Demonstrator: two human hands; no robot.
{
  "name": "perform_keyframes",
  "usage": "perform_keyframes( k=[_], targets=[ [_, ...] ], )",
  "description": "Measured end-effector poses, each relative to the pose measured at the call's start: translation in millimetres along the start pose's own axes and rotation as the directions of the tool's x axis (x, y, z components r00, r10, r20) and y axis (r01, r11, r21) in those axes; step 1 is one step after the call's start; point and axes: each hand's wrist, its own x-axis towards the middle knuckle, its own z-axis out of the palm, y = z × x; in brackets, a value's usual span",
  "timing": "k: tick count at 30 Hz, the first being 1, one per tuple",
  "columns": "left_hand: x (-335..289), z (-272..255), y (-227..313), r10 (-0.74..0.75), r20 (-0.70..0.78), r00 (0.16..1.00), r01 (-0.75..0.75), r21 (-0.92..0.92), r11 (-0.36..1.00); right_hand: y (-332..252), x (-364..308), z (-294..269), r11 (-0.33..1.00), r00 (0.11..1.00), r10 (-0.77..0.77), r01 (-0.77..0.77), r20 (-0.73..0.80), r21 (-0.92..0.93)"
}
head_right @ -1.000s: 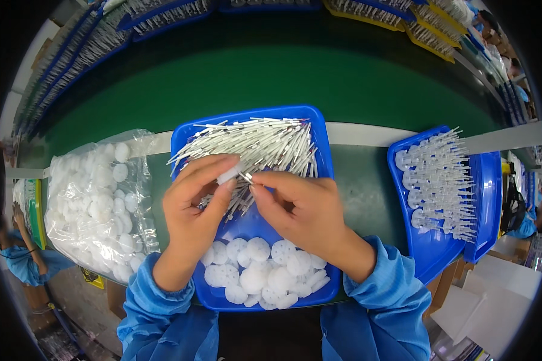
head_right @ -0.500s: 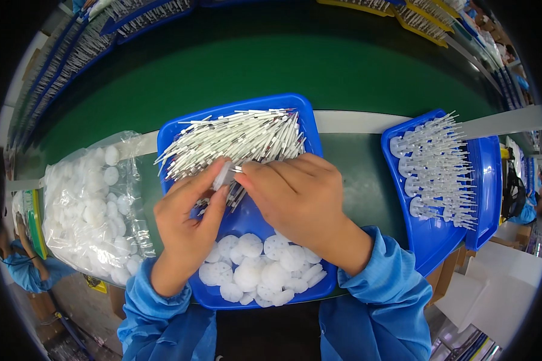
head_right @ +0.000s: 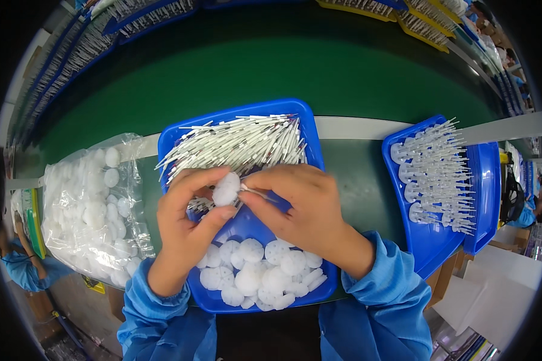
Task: The person repeatedly picks white spherical objects and thin white sticks from blue trays, inserts the sticks into the spheres, and places the assembled items into a separate tray. The process is continuous and repetitive throughout the clip.
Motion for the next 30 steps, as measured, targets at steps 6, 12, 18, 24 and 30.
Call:
perform_keyframes(
  k=[6,12,18,24,30],
  targets=[
    [0.8,-0.9,0.7,0.145,-0.066,0.987,-0.133,0.164,0.977,-0.5,1.7,-4.4,0.984,0.997,0.051,-0.06,0.061,0.167],
    [3.4,7.7,5.6,0.289,-0.06,0.955,-0.259,0.303,0.917,0.9,-10.0,0.2,0.921,0.971,0.207,-0.233,0.116,0.312],
    [-0.2,6.6,4.9,0.322,0.003,0.947,-0.306,0.316,0.898,0.9,-10.2,4.9,0.871,0.969,0.202,-0.244,0.143,0.427],
    [5.8,7.2,9.0,0.353,-0.057,0.934,-0.321,0.307,0.896,1.2,-10.6,0.0,0.727,0.943,0.229,-0.33,0.241,0.602],
    [1.0,8.2,2.8,0.359,0.01,0.933,-0.346,0.292,0.892,2.2,-11.4,1.1,0.783,0.947,0.247,-0.32,0.205,0.533]
  ],
)
